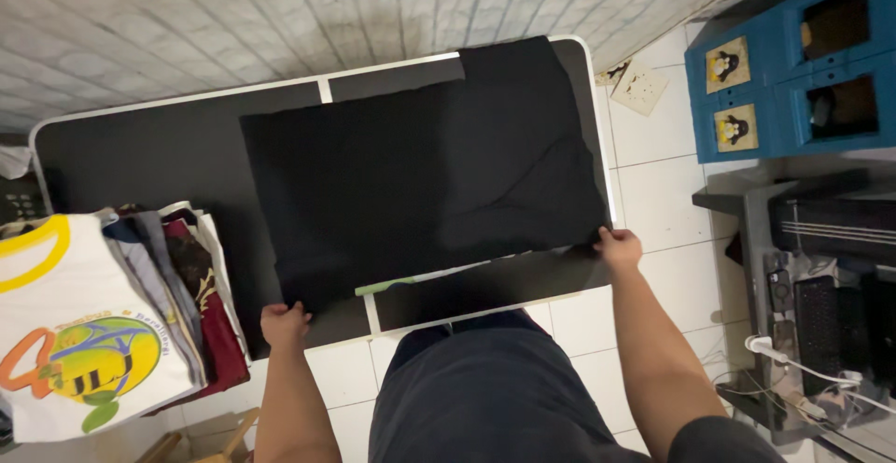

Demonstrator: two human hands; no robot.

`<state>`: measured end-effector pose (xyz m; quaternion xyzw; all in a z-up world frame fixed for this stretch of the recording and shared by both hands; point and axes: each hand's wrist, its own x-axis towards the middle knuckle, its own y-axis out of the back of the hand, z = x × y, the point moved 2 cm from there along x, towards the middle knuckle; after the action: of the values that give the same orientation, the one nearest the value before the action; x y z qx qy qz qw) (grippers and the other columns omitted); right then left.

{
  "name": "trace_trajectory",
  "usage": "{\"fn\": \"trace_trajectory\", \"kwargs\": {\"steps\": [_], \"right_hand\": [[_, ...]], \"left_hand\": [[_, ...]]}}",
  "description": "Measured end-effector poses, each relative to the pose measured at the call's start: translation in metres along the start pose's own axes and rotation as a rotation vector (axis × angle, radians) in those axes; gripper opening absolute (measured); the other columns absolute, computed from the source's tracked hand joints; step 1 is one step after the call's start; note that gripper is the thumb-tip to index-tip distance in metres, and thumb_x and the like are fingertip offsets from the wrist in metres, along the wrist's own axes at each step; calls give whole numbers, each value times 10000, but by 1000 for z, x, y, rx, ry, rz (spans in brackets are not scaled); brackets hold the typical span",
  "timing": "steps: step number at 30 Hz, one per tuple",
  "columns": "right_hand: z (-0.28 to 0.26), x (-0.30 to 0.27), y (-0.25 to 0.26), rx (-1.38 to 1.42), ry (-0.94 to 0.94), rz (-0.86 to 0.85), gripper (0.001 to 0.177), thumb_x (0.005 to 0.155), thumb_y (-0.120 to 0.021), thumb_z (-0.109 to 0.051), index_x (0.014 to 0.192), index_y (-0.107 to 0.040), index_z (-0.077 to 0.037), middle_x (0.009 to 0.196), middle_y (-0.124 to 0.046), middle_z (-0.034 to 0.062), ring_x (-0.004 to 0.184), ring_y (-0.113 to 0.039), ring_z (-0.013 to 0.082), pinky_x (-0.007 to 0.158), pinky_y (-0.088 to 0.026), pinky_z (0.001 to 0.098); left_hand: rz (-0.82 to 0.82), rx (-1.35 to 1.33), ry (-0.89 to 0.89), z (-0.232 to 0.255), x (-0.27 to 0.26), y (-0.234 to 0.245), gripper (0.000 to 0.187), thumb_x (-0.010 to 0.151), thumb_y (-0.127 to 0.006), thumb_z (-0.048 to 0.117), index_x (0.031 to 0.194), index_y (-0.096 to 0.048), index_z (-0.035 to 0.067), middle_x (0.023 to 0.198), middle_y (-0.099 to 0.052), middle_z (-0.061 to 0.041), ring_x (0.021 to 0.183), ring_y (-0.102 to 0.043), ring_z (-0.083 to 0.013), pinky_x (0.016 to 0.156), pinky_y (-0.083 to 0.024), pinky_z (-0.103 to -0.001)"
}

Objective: The person takes shirts from a basket and folds them one by one on a table, creating a stack.

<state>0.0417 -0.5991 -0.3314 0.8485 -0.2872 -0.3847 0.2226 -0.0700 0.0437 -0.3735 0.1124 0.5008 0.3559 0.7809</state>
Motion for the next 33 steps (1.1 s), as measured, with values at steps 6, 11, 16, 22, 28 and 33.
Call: {"fn": "trace_trajectory", "kwargs": {"steps": [6, 11, 16, 22, 28, 33], "right_hand": [[3, -15, 16, -49, 98, 95, 198, 774, -701, -59, 834, -552, 56, 729, -612, 131, 565, -616, 179, 500, -502, 290], [16, -47, 25, -63, 68, 161, 230, 727, -702, -8, 891, -542, 4, 740, -612, 138, 562, -611, 216, 465, -483, 309], [45, -66, 45, -242, 145, 190, 269, 743, -704, -62, 966, -562, -15, 793, -626, 169, 681, -625, 282, 590, -499, 366], [51, -98, 33, -616, 403, 225, 417, 709, -715, -191, 1072, -583, -35, 1036, -571, 226, 971, -516, 373, 839, -413, 445], [33, -200, -62, -778, 1085, -241, 399, 671, -627, -131, 1066, -612, -77, 1187, -527, 192, 1169, -438, 350, 1000, -333, 437], [22, -285, -122, -1069, 1112, -744, 576, 781, -564, -223, 1314, -392, -91, 1425, -283, 146, 1336, -200, 336, 1055, -218, 442]], "left_hand": [[35, -29, -154, -16, -2, 18, 268, 767, -690, 37, 931, -484, -10, 752, -564, -131, 564, -587, -217, 429, -469, -281], [17, 42, -100, -40, -12, 31, 266, 778, -684, 62, 945, -487, -3, 740, -570, -120, 552, -598, -230, 442, -446, -325], [-47, -18, -230, -55, -37, 39, 300, 749, -686, 78, 944, -479, -17, 807, -554, -131, 613, -619, -284, 499, -515, -350], [235, 712, -433, -38, -109, 41, 539, 754, -653, 316, 1188, -453, 67, 1196, -472, -199, 1155, -412, -378, 845, -406, -533], [-207, 1199, -1001, -31, -167, 17, 665, 827, -577, 349, 1388, -248, 212, 1470, -139, -126, 1340, -159, -323, 1002, -249, -562], [-429, 1437, -1093, -54, -178, 6, 842, 801, -606, 358, 1435, -93, 149, 1511, -23, -86, 1389, -23, -287, 1074, -158, -539]]}}
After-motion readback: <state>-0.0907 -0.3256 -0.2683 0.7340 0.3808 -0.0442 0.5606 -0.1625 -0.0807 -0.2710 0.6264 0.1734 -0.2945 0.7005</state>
